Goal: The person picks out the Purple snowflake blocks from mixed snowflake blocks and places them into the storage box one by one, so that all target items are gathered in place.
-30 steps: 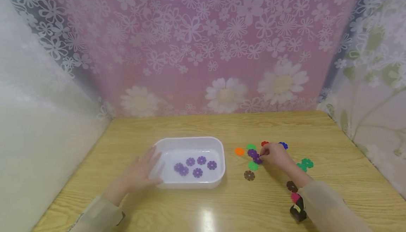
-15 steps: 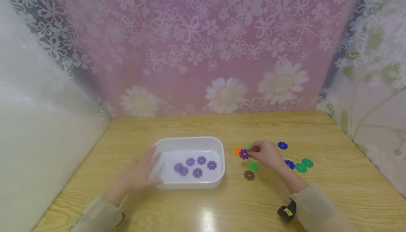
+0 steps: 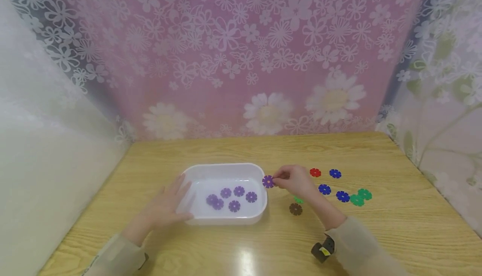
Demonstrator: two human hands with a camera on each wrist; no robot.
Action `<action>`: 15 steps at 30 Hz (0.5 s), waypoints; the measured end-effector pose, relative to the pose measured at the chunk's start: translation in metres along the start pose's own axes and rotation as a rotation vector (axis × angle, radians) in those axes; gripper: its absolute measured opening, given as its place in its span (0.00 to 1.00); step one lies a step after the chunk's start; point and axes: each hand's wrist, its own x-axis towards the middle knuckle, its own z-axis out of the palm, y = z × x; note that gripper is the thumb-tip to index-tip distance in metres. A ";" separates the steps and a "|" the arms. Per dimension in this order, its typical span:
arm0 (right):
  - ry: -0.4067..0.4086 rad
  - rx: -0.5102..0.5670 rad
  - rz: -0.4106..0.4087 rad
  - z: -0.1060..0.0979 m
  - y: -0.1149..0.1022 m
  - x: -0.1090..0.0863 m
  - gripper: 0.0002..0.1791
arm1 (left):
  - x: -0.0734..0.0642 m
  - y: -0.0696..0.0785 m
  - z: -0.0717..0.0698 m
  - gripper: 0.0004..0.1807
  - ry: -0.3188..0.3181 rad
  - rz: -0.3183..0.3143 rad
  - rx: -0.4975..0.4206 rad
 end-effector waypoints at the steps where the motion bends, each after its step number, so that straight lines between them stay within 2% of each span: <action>1: -0.006 0.003 -0.006 0.002 -0.002 0.001 0.05 | 0.000 0.000 0.000 0.50 0.001 -0.001 0.000; 8: -0.040 0.042 -0.044 0.017 -0.016 0.004 0.03 | 0.000 0.000 0.000 0.50 -0.003 0.000 -0.004; 15: -0.064 0.066 -0.080 0.028 -0.018 0.005 0.03 | 0.000 -0.001 0.001 0.50 -0.012 0.000 -0.003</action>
